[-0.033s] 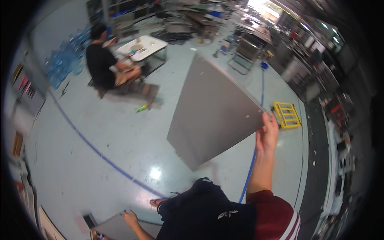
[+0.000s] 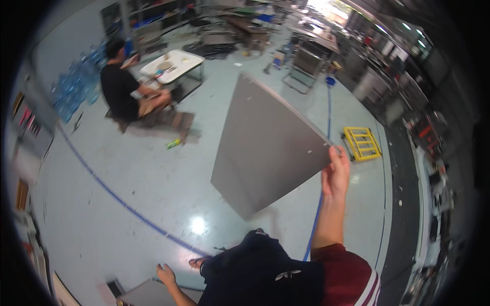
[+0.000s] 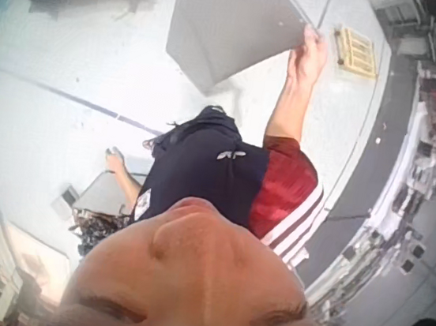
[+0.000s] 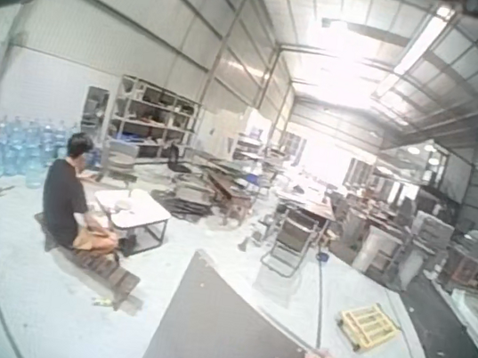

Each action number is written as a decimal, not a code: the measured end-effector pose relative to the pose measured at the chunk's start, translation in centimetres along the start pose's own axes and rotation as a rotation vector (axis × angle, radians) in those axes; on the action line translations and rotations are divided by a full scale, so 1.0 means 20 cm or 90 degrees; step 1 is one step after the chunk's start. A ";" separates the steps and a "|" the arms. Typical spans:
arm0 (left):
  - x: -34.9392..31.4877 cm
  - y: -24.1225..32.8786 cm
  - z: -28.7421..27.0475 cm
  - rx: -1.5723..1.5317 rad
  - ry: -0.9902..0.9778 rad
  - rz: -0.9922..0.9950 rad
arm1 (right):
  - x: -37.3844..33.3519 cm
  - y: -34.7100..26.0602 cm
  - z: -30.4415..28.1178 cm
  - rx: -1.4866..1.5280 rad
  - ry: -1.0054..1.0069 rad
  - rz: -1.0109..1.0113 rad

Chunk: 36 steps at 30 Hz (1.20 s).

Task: The person sits and peels protective film from the edges and corners of a large metal panel, then wipes the surface with a black cloth. The person handles one panel at a time and discards the film.

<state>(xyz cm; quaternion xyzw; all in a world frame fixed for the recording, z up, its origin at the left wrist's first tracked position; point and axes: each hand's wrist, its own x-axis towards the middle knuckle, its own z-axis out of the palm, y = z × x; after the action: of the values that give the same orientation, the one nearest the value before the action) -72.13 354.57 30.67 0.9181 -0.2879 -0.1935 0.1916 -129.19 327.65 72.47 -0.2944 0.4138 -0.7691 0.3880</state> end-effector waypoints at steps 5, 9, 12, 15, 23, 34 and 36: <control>-0.27 1.62 0.63 -0.150 -0.132 0.272 | 0.46 -0.23 -0.64 0.046 -0.057 0.009; -0.84 2.67 1.12 -0.181 -0.335 0.538 | 0.71 -0.43 -0.97 0.021 -0.008 0.005; -1.39 3.15 1.48 -0.197 -0.631 0.629 | 1.00 -0.57 -1.14 -0.027 0.050 -0.038; -1.89 3.34 1.92 -0.022 -1.132 0.073 | 1.33 -0.64 -1.29 -0.079 0.178 -0.102; -2.12 4.04 3.26 0.220 -1.042 -0.003 | 1.93 -0.96 -1.58 -0.025 0.338 -0.263; -2.69 5.72 4.51 -0.382 -1.016 -0.561 | 2.71 -1.58 -2.45 -0.019 0.299 -0.463; -2.65 6.01 4.63 -0.476 -1.093 -0.430 | 2.89 -1.69 -2.83 0.015 0.346 -0.477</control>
<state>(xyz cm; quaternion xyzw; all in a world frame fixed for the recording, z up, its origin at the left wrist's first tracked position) -210.15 272.77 20.53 0.3810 0.0270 -0.9150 0.1304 -215.34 314.29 81.96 -0.2067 0.3567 -0.9103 -0.0361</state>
